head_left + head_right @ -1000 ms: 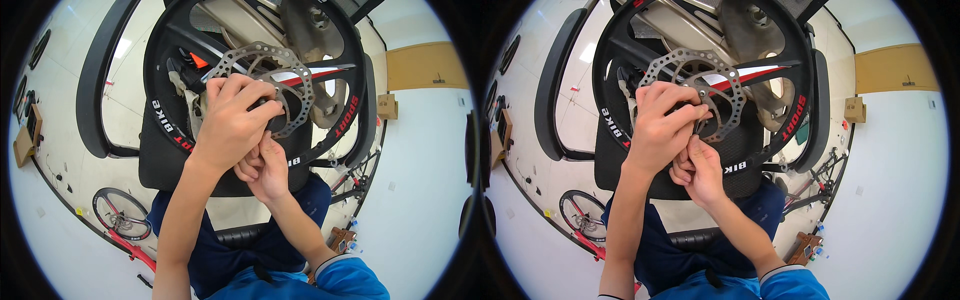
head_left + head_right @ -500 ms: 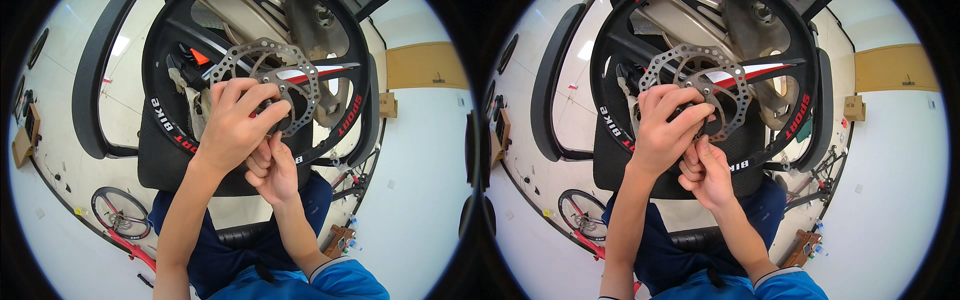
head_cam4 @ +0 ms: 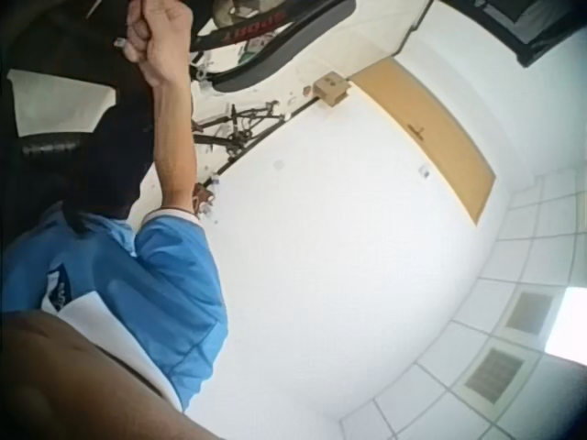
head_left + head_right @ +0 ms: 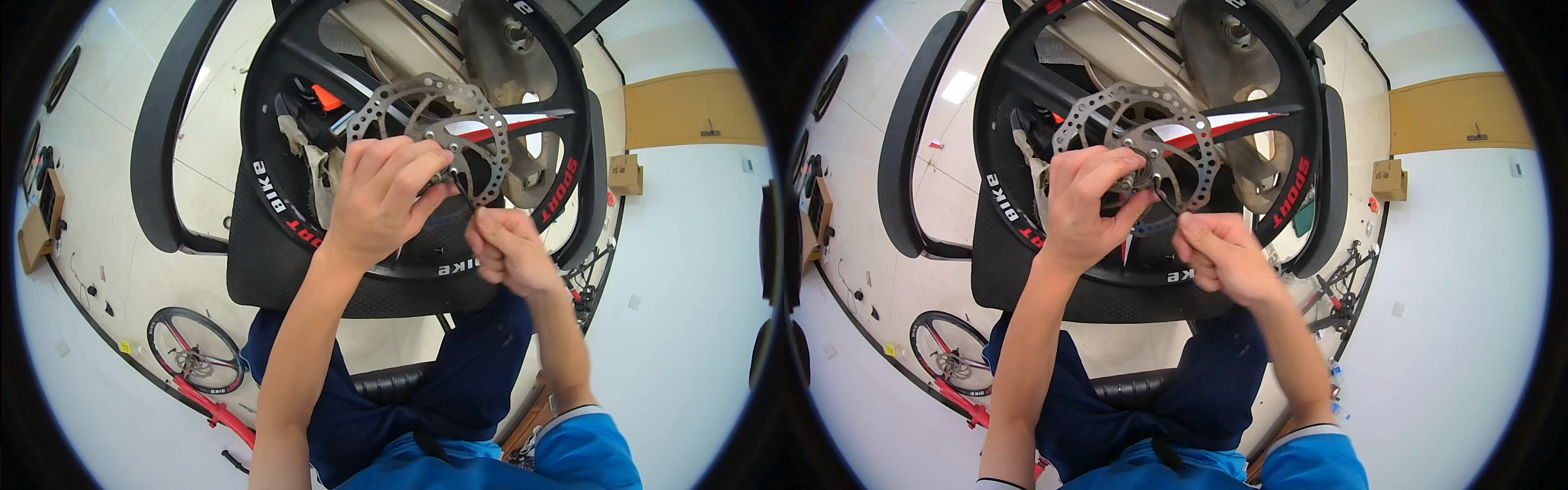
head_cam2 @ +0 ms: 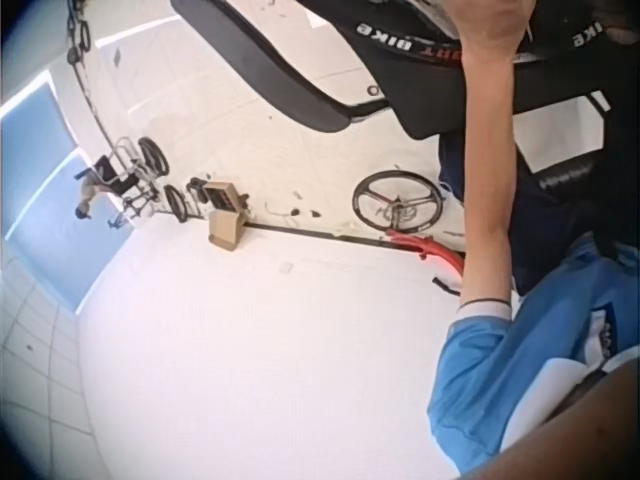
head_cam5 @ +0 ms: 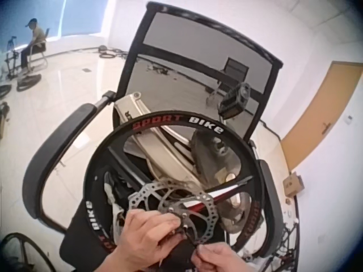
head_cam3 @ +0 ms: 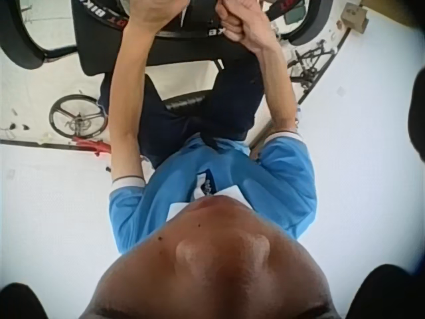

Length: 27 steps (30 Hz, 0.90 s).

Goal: The person assembles a bicycle wheel by attaching a disc brake rotor to the hub using bolts and a hex key. The person tightens the bolts in sequence and rotates the wheel to check alignment.

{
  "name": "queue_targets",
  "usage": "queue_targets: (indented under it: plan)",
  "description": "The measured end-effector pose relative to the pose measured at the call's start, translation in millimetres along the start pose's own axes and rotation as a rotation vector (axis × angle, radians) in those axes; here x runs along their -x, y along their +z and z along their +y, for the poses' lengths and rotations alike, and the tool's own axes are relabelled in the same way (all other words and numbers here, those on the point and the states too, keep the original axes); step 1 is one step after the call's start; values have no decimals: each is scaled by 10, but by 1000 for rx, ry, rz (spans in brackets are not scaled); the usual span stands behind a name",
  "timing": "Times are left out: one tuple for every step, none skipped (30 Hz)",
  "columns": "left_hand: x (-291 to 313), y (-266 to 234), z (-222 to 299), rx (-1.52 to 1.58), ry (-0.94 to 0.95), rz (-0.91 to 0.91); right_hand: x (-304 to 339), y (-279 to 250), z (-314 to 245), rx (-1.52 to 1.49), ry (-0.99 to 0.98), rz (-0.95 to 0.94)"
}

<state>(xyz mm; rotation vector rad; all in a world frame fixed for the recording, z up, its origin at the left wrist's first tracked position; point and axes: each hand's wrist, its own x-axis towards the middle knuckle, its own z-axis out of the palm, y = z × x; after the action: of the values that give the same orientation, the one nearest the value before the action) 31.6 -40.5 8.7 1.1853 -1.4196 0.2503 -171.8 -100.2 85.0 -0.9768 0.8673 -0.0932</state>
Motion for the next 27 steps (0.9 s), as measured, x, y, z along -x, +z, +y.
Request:
queue_targets:
  plan:
    - [-8,-2,3,-12,2,-15,52,-1,-172,372,-78,113]
    - [-8,-3,6,-20,0,-6,87,36,-413,726,-100,190]
    - [-3,-15,16,-31,-12,-23,73,27,-531,1075,-344,178]
    - [-13,-34,25,-37,-23,-34,124,92,-647,1138,-389,196]
    - [-23,-46,23,-47,-32,-47,154,153,-752,1199,-437,209]
    - [-29,-45,30,-41,-52,-30,174,167,-822,1066,-476,240]
    - [-32,-36,50,-30,-73,-12,211,161,-896,932,-510,273]
    - [-37,-27,69,-21,-94,5,249,145,-1001,836,-417,239]
    - [-57,-30,90,-17,-129,23,223,138,-992,833,-390,255]
    - [-104,-30,125,-3,-160,37,182,100,-902,851,-386,254]
    - [-133,-32,145,3,-194,48,106,57,-783,866,-383,244]
    - [-164,-13,169,-24,-210,73,92,53,-700,856,-316,230]
    - [-160,5,176,-22,-216,86,96,121,-653,760,-270,224]
    - [-158,26,172,-19,-223,98,89,113,-616,681,-246,205]
    - [-155,44,166,-16,-229,111,76,99,-580,602,-223,186]
    - [-156,56,158,-17,-235,120,65,98,-560,580,-217,174]
    - [-158,67,149,-18,-240,129,53,102,-541,557,-212,163]
    - [-154,72,147,-19,-245,138,43,104,-521,535,-207,152]
    - [-158,68,149,-18,-249,135,27,94,-497,521,-196,140]
    - [-162,61,153,-17,-253,132,9,79,-467,508,-186,129]
    - [-164,60,155,-15,-257,128,-2,75,-448,494,-176,118]
    - [-160,64,154,-17,-258,133,-17,96,-433,496,-179,141]
    - [-157,70,151,-18,-260,138,-29,123,-420,481,-196,162]
    - [-155,76,148,-19,-261,142,-39,155,-407,467,-213,184]
    - [-154,79,148,-11,-270,147,-48,188,-391,453,-229,205]
    - [-155,81,148,-2,-279,152,-52,213,-358,479,-258,250]
    - [-154,80,150,6,-288,157,-51,235,-307,505,-286,296]
